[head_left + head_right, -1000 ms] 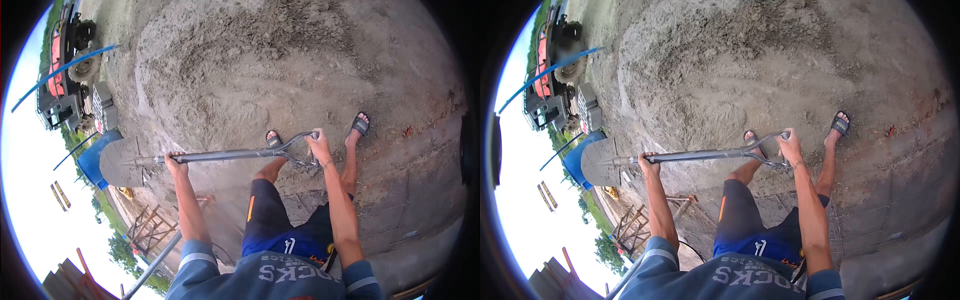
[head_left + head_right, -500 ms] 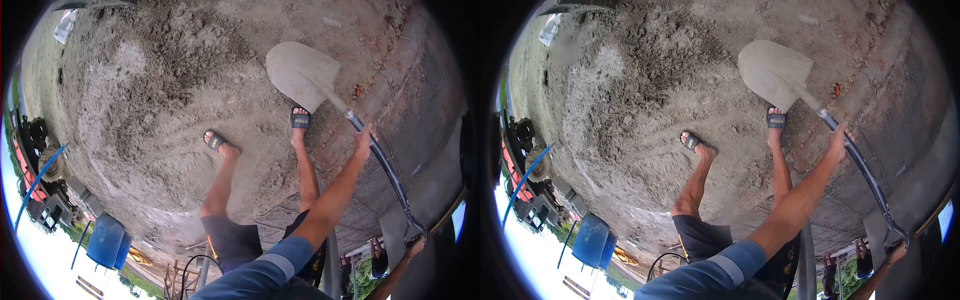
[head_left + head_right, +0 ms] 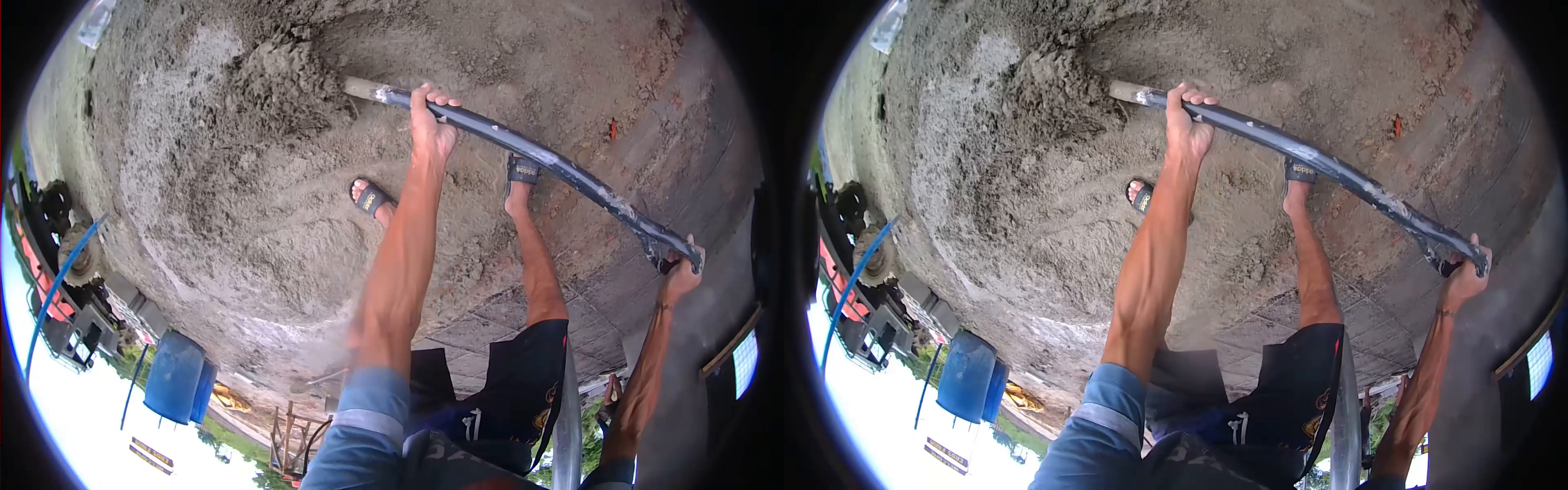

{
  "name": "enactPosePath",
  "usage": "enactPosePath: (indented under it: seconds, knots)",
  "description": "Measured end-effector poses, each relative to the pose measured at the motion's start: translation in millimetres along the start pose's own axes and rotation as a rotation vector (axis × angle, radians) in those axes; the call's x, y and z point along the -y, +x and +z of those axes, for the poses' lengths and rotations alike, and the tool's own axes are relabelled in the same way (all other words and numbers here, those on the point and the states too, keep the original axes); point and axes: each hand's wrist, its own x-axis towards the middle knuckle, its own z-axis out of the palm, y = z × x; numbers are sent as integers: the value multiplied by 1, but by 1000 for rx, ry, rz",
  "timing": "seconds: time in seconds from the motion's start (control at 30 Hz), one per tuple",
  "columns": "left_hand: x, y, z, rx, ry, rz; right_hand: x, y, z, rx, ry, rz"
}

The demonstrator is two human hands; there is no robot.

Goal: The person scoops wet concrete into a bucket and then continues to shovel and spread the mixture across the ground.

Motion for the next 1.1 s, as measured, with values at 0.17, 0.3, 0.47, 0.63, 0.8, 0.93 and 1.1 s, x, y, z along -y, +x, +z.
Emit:
enactPosePath:
  seconds: [0.17, 0.3, 0.47, 0.63, 0.8, 0.93, 1.1]
  knots:
    - [-117, -93, -13, -43, -80, 197, 86, -43, 31, 454, 304, -455]
    - [-146, -155, -24, -122, 52, 347, 83, -64, 18, 513, 243, -348]
    - [62, -129, 2, -305, 304, 132, -16, -100, -137, 51, 130, 598]
    - [341, -102, 26, -382, 371, -327, -23, -76, -341, -325, -248, 596]
    - [259, -72, 17, -384, 241, -314, -1, -35, -285, -198, -230, 534]
    - [-51, -10, -66, -293, 173, 72, 0, -77, -1, 94, -62, 365]
    - [-362, -108, -112, -30, -137, 337, 178, -175, 215, 474, 249, -96]
